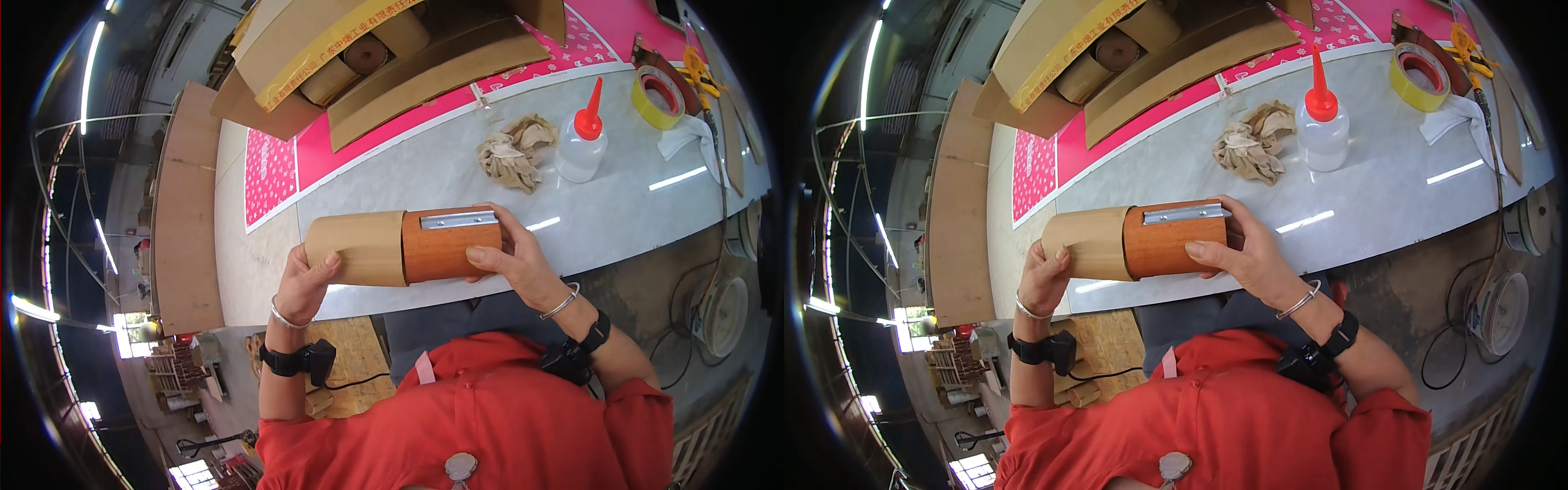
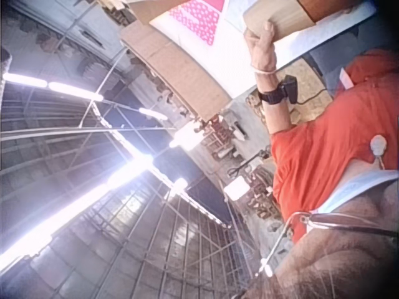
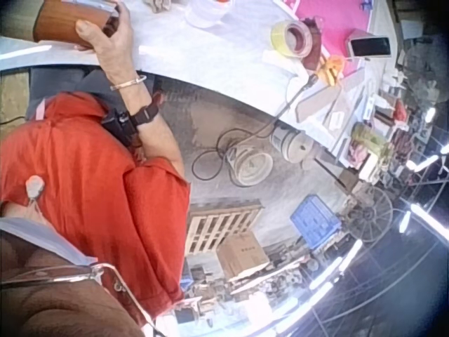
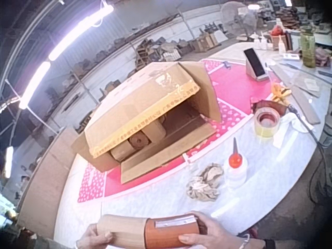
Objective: The recorder cleans a wooden cylinder, wraps it in brown paper, trims the excess paper with a utility knife, and secures the wrap with adhesive tape.
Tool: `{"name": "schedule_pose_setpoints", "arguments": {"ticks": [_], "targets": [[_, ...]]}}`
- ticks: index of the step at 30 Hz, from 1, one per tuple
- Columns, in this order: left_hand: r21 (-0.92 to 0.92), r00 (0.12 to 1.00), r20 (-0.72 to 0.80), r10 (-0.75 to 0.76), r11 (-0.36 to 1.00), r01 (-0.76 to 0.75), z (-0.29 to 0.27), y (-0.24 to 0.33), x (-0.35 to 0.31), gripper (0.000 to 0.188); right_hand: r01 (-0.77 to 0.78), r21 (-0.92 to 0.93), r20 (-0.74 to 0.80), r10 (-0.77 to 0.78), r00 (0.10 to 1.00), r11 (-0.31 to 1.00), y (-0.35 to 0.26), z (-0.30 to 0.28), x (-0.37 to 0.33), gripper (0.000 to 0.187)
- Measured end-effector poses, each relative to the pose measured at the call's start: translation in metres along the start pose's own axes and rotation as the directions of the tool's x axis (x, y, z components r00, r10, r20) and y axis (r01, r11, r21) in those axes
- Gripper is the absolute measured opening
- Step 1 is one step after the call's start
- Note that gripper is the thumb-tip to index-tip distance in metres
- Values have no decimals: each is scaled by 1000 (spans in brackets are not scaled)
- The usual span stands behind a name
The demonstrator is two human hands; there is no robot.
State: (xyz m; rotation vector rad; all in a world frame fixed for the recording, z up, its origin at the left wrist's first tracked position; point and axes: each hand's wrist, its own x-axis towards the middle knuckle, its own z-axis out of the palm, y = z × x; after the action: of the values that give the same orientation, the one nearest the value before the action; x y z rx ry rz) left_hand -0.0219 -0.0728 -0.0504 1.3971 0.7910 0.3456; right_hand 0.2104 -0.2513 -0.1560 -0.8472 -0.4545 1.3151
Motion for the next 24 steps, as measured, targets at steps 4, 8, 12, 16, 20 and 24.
{"name": "schedule_pose_setpoints", "arguments": {"ticks": [4, 8, 12, 16, 20, 24], "targets": [[-40, 1000, -5, -20, 999, 19, -3, -4, -2, 21, 5, -33, 16, -4, 1000, 999, 0, 1, 0, 79], [-35, 999, -4, -35, 999, 35, -4, -5, -2, 21, 5, -55, 14, -5, 1000, 998, -3, 2, -2, 79], [-50, 996, 69, -54, 997, 57, -7, -4, -5, 26, 90, -118, 15, -89, 996, 989, 8, -1, 0, 78], [-15, 996, 71, -55, 998, 56, -5, -2, -4, 31, 62, -102, 26, -60, 998, 993, 2, -1, 0, 77], [-21, 994, 102, -36, 999, 38, -13, -5, -4, 31, 58, -120, 41, -53, 998, 991, 1, -1, -1, 75], [-43, 993, 97, -67, 997, 71, -18, -8, -7, 29, 83, -115, 53, -77, 996, 990, 3, -1, 0, 75]]}}
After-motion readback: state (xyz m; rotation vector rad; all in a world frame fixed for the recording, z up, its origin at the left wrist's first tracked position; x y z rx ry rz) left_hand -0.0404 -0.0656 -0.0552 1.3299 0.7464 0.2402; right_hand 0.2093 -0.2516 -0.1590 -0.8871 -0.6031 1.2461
